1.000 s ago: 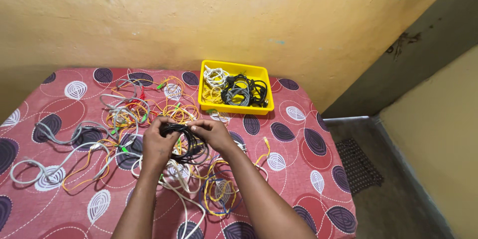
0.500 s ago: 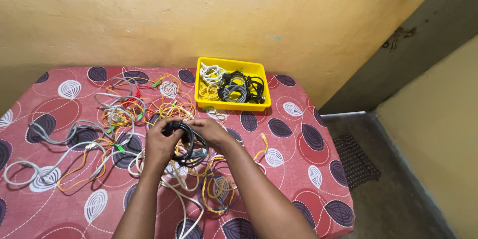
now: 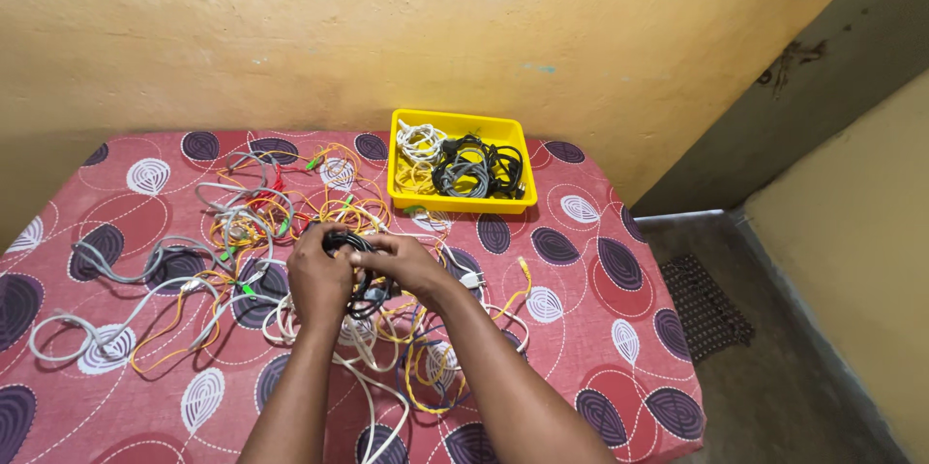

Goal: The person untangles and coils various colored cables on a patterned table, then places them into a yellow tray. The person handles white, black, and multicolored cables one at a time, organizing them into neat bundles.

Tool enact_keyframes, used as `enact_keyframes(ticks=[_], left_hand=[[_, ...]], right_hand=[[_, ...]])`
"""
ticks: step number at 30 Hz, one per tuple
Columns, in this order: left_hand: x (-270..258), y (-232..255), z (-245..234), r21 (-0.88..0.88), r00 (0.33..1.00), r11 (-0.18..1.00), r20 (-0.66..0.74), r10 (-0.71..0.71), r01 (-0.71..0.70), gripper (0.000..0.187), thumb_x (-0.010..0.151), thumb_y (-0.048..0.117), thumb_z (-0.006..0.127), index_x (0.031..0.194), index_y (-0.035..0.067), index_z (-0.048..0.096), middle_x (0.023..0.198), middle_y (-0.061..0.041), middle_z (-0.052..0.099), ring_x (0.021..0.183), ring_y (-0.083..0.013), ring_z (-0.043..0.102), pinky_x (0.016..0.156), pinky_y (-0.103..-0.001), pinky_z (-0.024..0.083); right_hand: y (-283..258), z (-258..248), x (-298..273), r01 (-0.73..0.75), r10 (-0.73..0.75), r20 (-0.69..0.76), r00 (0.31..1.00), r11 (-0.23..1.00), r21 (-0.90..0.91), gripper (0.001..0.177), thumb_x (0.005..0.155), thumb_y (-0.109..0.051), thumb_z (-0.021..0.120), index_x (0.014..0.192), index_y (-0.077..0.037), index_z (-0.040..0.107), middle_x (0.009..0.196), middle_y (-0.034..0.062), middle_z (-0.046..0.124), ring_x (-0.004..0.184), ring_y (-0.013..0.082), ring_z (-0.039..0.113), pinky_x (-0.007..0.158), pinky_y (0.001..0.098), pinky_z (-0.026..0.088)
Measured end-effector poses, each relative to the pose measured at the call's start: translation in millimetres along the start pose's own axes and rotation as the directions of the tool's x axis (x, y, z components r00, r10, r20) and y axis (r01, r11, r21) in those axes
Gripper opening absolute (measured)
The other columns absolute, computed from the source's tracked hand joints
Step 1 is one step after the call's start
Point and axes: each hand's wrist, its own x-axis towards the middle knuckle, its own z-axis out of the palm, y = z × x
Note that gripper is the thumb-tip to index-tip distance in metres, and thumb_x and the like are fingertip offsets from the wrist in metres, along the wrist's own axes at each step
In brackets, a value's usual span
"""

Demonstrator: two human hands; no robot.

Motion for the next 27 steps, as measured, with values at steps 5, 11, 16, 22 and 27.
enact_keyframes(ticks=[5, 11, 16, 22, 27], left_hand=[[4, -18, 11, -0.085, 0.993, 0.995, 0.116, -0.035, 0.045, 0.025, 0.077, 0.009, 0.075, 0.102, 0.003, 0.075, 0.089, -0.017, 0.076, 0.081, -0.0293, 0.076, 0.075, -0.039, 0.058], [-6, -43, 27, -0.127, 0.928, 0.960, 0.313, -0.201, 0.250, 0.029, 0.077, 0.009, 0.076, 0.105, 0.004, 0.076, 0.083, -0.014, 0.077, 0.071, -0.0223, 0.076, 0.066, -0.036, 0.059], [-12, -56, 38, -0.208, 0.912, 0.933, 0.355, -0.207, 0.293, 0.030, 0.078, 0.008, 0.076, 0.105, -0.003, 0.072, 0.078, -0.013, 0.076, 0.067, -0.0168, 0.075, 0.062, -0.032, 0.058], [-9, -63, 50, -0.336, 0.769, 0.768, 0.566, -0.298, 0.545, 0.020, 0.081, 0.004, 0.073, 0.098, -0.006, 0.071, 0.074, -0.011, 0.074, 0.059, -0.0154, 0.069, 0.053, -0.030, 0.056], [2, -69, 51, -0.380, 0.716, 0.666, 0.607, -0.344, 0.642, 0.020, 0.083, 0.005, 0.077, 0.098, -0.007, 0.073, 0.079, -0.012, 0.074, 0.062, -0.0150, 0.069, 0.055, -0.029, 0.055]], right_hand=[[19, -10, 4, -0.080, 0.079, -0.005, 0.997, 0.991, -0.109, 0.031, 0.088, -0.016, 0.078, 0.118, -0.007, 0.073, 0.086, -0.0025, 0.069, 0.074, 0.0052, 0.061, 0.063, 0.0234, 0.048], [52, -7, 1, 0.079, -0.151, -0.189, 0.970, 0.936, -0.344, 0.037, 0.085, -0.012, 0.077, 0.121, -0.007, 0.073, 0.096, 0.0034, 0.075, 0.085, 0.0124, 0.068, 0.075, 0.0287, 0.054], [46, 5, -10, 0.041, -0.356, -0.484, 0.799, 0.836, -0.547, 0.052, 0.069, -0.013, 0.088, 0.116, -0.009, 0.069, 0.108, 0.0119, 0.063, 0.099, 0.0235, 0.064, 0.084, 0.0351, 0.053], [37, 4, -16, -0.066, -0.376, -0.564, 0.735, 0.789, -0.611, 0.032, 0.067, -0.018, 0.090, 0.092, -0.012, 0.073, 0.101, 0.0085, 0.061, 0.099, 0.0266, 0.061, 0.082, 0.0388, 0.056], [37, -4, 0, -0.217, -0.217, -0.557, 0.802, 0.763, -0.609, 0.025, 0.070, -0.027, 0.090, 0.088, -0.015, 0.078, 0.098, 0.0052, 0.068, 0.099, 0.0256, 0.064, 0.085, 0.0405, 0.053]])
